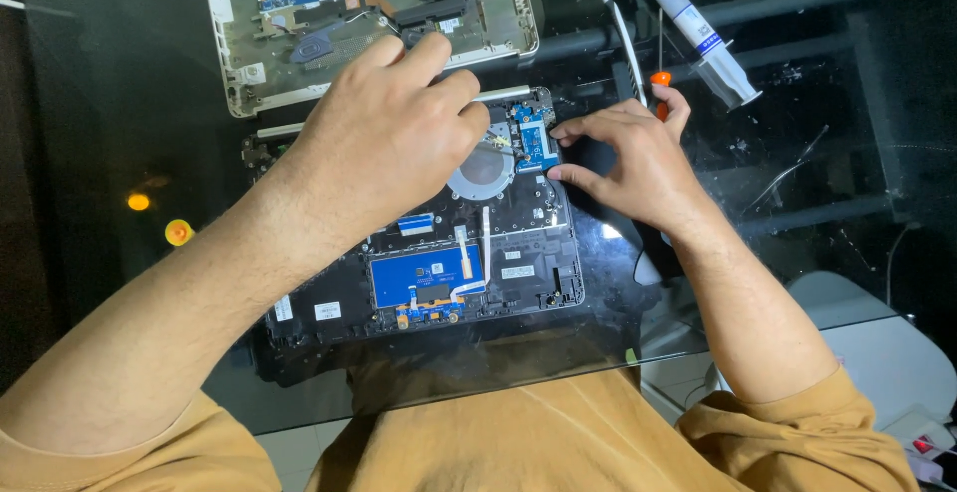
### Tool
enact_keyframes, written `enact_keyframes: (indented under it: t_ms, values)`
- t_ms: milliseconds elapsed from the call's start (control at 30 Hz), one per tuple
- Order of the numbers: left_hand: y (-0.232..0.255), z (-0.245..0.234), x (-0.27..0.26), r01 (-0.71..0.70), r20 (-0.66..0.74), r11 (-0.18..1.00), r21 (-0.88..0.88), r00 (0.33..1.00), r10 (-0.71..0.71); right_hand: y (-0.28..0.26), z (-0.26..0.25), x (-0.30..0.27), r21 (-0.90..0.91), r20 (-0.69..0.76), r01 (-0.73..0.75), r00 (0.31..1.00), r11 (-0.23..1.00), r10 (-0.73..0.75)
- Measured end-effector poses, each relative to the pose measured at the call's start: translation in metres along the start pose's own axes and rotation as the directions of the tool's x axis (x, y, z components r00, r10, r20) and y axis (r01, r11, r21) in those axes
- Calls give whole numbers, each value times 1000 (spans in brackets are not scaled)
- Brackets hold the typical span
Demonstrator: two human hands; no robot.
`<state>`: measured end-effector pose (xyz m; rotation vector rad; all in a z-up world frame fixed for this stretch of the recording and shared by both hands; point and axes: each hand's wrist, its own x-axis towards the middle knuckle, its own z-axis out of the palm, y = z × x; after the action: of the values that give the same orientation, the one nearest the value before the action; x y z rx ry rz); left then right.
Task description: The person uses a screwdriver to remove screws from the back of a disassembled laptop. They then use a toothbrush to clean the internal components and a syringe to apply a liquid substance to the circuit board.
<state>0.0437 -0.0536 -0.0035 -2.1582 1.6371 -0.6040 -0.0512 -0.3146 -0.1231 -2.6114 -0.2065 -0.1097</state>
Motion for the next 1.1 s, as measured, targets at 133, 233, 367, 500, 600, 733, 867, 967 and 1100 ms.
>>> enact_keyframes:
  t_ms: [133,233,367,500,600,733,867,967,1100]
  values:
    - [-1,0,2,-6,36,1000,-7,999,7,-1,-1,1,0,8,-2,1000,1000,2]
    - [-1,-2,5,-12,21,1000,-15,1000,13,0,-1,0,-2,8,-2,1000,1000,2]
    - [0,-8,16,-59,-25,998,-7,998,59,-1,0,0,6,1,-7,1000,1000,7]
    - [4,-21,39,-179,-38,977,116,982,185,-3,-1,0,-9,3,-12,1000,1000,12]
    - [18,-21,65,-367,-97,923,114,921,378,9,8,-4,22,-35,-11,999,1000,12]
    - [45,-11,99,-406,-86,912,53,908,409,2,9,4,18,-33,15,999,1000,-15]
    - [54,-19,121,-404,134,914,45,909,395,3,6,4,12,-36,9,999,1000,-8]
    - [57,-24,128,-390,312,921,11,876,367,6,5,-2,8,-32,-10,999,1000,10]
    - [54,-13,143,-222,528,958,-179,800,284,4,5,-1,10,-36,-16,999,1000,16]
